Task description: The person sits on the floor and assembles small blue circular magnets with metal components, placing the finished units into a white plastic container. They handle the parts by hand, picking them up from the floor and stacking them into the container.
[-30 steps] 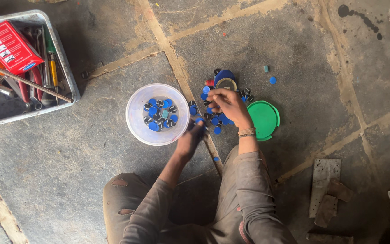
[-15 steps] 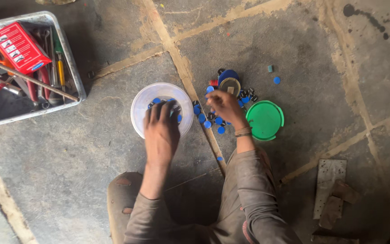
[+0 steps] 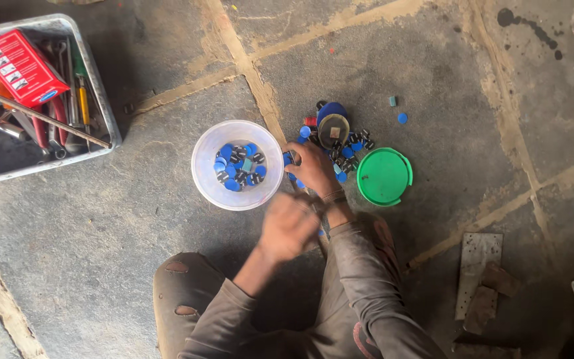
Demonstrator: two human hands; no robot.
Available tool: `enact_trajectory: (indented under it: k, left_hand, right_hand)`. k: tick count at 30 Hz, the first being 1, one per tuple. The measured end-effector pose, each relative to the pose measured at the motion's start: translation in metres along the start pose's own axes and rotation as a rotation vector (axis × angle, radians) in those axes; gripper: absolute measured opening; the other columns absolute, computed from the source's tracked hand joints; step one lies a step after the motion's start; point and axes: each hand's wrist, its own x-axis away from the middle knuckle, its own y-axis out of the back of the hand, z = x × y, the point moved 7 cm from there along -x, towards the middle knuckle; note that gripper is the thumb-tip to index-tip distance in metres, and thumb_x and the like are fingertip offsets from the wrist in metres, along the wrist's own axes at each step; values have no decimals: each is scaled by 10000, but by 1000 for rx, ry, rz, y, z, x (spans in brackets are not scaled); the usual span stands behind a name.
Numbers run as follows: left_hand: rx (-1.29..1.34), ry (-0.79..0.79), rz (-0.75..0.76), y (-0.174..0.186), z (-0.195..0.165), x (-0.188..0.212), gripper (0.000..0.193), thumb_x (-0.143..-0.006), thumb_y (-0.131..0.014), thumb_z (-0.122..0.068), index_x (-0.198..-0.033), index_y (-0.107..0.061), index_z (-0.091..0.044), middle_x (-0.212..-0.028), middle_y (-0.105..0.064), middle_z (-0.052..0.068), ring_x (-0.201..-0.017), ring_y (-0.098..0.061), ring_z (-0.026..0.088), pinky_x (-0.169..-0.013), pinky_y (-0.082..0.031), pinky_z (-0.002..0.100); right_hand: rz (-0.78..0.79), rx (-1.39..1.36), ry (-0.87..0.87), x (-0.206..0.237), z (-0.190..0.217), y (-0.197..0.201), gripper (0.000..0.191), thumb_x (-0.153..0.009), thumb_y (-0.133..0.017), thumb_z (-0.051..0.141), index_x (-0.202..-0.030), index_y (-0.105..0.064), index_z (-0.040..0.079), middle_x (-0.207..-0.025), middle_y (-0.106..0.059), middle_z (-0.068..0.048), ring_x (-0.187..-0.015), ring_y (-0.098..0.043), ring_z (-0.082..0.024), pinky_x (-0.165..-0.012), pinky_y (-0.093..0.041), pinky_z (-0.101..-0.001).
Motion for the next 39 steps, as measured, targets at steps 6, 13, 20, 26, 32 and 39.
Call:
enact_trajectory:
  k: [6,13,20,26,32,39]
  left_hand:
    - [295,229,-25,-40,-1,16,237,-799,-712,-68,-1029,-659,-86,-922,-656,82,-830,-676,280,-757,-569,403]
    - [660,946,-73,-71,59,43,154,-988,-684,-142,-1083,-678,-21,-850,-725,74,-709,-652,126,-643,-534,289]
    - [932,1252,-271,-101,103,68,327,-952,-673,-219,-1202,-564,-39,-1019,-680,127,-776,-702,203,-627,-615,359]
    - [1163,1244,-378,-108,120,67,375,-1005,-648,-258,-1250,-630,25,-1093,-718,152,-899,-747,227,-751,-649,353]
    - [1168,1285,-435,-106,120,73,334,-974,-675,-231,-1188,-686,26,-1058,-728,133,-894,-728,217,-764,-638,360]
    - [1106,1335,-461,-104,123,75,327,-950,-712,-249,-1118,-691,32,-971,-729,131,-844,-728,221,-702,-646,358]
  right_hand:
    - [8,47,-116,2,-6,-4,330,-735,-886,192,-1018,-717,179,-887,-642,-66,-833,-664,-277,-708,-536,-429]
    - [59,-43,-101,0,-4,-3,252,-725,-886,164,-911,-722,121,-845,-657,-54,-815,-680,-240,-735,-551,-386]
    - [279,-529,-170,-3,-24,6,210,-871,-801,165,-988,-724,9,-888,-776,-59,-795,-706,-88,-685,-556,-270]
    - [443,-685,-260,3,-25,0,204,-930,-729,164,-1064,-686,16,-848,-786,-60,-679,-659,-101,-588,-525,-245]
    - [466,-677,-414,10,-37,-2,233,-972,-684,206,-1115,-729,27,-824,-734,-5,-677,-669,-68,-606,-553,-228]
    - [407,-661,-290,7,-34,7,249,-1001,-679,215,-1135,-768,25,-832,-710,-4,-705,-623,-56,-585,-523,-234]
